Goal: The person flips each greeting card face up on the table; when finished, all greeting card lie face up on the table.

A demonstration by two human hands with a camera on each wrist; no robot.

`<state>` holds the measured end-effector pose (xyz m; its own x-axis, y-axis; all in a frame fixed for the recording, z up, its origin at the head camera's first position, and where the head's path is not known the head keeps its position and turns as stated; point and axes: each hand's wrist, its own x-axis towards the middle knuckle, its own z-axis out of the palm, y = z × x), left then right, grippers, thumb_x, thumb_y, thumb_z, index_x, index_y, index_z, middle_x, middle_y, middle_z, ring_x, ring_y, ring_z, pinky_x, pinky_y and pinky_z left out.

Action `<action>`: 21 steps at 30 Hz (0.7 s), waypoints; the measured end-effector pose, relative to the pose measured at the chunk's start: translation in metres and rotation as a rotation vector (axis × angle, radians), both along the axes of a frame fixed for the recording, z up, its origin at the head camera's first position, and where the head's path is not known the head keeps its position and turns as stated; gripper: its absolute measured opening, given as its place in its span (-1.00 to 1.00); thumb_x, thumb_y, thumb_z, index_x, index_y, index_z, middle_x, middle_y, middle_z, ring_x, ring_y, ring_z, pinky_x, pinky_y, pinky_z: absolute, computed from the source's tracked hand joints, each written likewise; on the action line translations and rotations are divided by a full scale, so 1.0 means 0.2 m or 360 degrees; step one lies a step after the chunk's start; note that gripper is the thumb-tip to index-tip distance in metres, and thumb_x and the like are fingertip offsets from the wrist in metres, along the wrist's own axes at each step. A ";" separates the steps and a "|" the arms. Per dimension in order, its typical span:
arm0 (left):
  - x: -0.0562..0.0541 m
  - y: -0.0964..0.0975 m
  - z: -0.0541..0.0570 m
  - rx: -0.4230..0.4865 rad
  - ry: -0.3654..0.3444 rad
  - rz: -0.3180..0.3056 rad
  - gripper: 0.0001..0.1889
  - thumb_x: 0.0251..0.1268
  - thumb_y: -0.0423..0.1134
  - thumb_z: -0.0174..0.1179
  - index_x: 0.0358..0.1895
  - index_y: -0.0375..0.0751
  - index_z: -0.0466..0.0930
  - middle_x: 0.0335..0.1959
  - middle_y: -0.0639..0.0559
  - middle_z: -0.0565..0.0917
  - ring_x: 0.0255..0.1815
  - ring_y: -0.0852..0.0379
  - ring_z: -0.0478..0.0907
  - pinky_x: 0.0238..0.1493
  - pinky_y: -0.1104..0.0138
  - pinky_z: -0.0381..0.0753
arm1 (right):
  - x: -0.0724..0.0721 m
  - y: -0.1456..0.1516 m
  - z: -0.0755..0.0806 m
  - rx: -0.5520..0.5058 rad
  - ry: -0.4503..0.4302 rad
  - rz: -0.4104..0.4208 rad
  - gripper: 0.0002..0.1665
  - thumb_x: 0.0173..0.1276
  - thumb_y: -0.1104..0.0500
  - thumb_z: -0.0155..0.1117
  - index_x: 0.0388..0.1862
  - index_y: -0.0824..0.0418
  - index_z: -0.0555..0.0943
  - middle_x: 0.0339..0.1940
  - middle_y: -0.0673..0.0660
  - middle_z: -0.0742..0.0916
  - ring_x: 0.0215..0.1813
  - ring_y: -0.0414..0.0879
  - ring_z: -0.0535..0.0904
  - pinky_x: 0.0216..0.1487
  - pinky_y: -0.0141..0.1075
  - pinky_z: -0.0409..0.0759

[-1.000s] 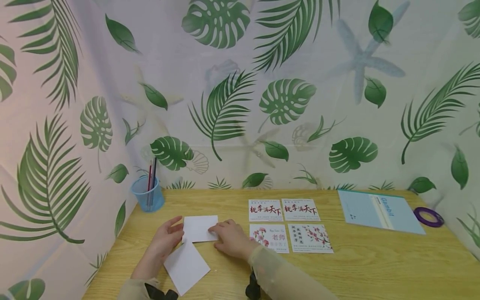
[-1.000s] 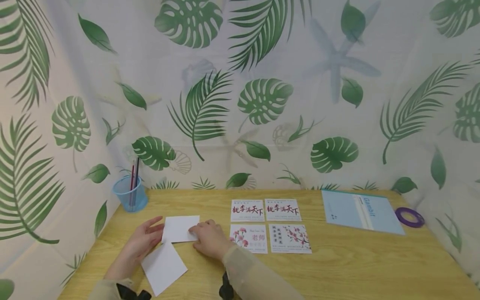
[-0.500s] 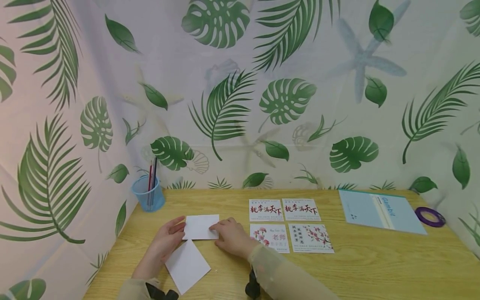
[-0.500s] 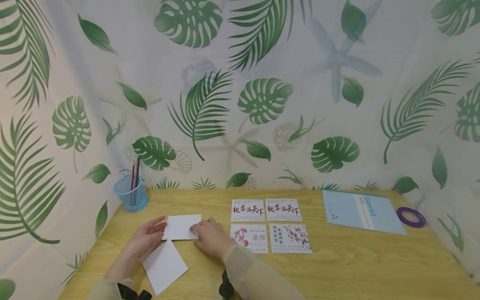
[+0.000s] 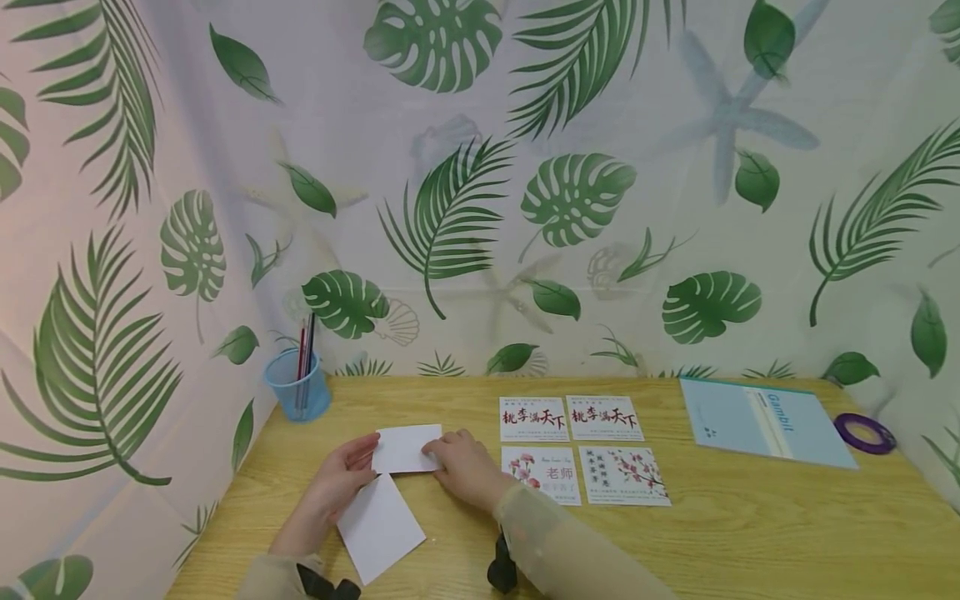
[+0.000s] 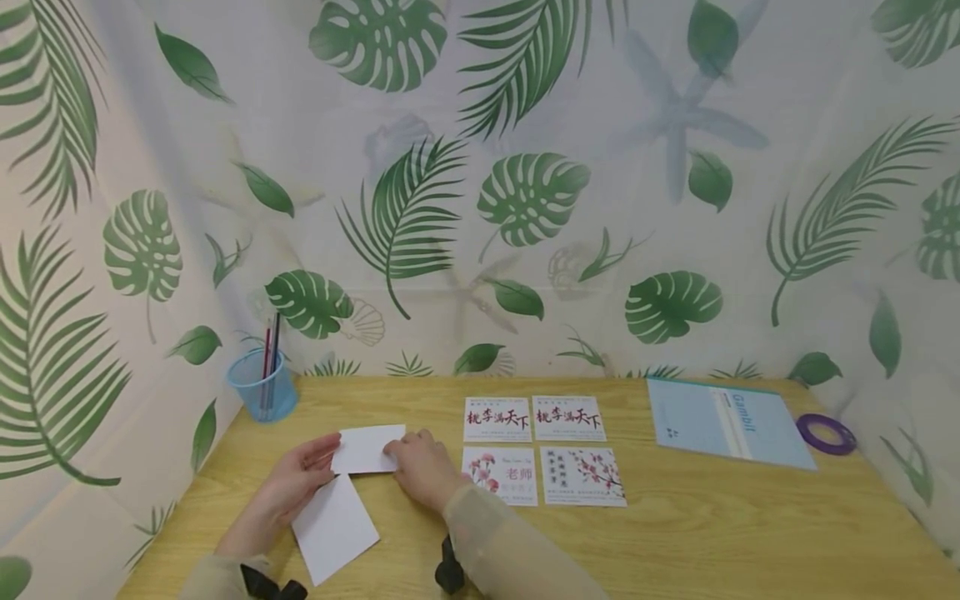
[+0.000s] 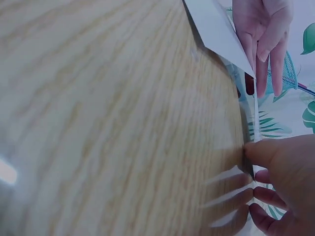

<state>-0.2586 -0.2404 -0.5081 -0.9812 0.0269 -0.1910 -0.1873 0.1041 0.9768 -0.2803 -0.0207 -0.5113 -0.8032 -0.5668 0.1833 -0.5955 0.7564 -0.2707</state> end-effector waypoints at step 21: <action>0.02 0.00 0.00 -0.0062 0.0041 -0.0025 -0.37 0.25 -0.73 -0.06 0.44 -0.45 0.22 0.48 -0.45 0.21 0.52 -0.32 0.14 0.47 -0.08 0.21 | -0.03 0.00 -0.01 -0.0381 0.0092 -0.0019 -0.83 0.38 0.27 0.28 -0.13 0.23 0.76 -0.10 0.12 0.81 0.04 -0.03 0.72 0.13 -0.20 0.65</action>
